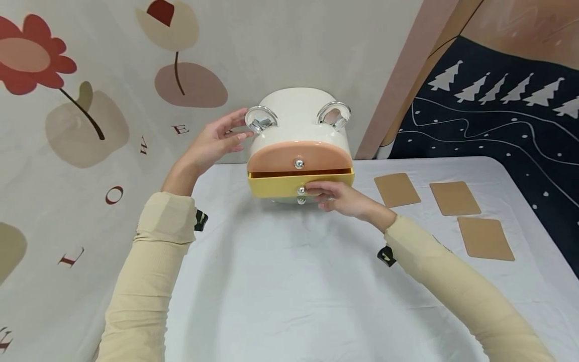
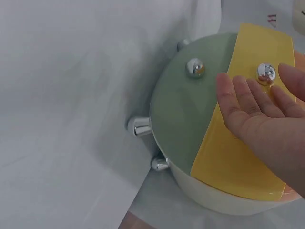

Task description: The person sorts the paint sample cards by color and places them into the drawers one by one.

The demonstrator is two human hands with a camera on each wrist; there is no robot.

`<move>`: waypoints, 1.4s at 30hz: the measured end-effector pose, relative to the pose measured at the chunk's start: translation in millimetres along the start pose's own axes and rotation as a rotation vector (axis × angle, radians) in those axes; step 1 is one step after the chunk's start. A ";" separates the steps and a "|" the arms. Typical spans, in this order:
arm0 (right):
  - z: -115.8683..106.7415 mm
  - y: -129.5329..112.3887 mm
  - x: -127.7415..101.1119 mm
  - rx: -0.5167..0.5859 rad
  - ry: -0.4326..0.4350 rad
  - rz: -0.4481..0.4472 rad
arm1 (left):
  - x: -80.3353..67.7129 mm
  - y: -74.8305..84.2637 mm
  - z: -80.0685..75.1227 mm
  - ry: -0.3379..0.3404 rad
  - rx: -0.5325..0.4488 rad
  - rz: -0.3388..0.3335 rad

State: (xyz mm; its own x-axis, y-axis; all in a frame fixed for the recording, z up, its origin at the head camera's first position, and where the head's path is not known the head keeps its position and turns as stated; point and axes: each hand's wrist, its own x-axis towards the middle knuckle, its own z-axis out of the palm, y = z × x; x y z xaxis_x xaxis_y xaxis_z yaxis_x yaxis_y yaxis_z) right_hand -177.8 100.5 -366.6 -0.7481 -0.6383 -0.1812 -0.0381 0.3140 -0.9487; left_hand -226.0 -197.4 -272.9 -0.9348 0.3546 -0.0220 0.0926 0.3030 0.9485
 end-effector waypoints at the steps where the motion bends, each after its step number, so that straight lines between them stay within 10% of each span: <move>1: -1.8 0.8 2.3 0.007 0.007 0.001 | 0.0 0.2 0.2 0.000 -0.004 0.000; 42: 28.4 59.2 33.1 0.103 -0.005 0.142 | 0.5 -1.6 2.1 0.012 -0.024 0.014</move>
State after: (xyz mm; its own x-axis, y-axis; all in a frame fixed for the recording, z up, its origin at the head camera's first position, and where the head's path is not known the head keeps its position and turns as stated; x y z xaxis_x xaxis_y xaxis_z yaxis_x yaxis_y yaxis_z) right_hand -186.0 78.0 -436.1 -0.7378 -0.5962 -0.3164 0.1358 0.3281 -0.9348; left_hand -225.9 -195.8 -275.1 -0.9374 0.3483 -0.0052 0.0977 0.2772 0.9558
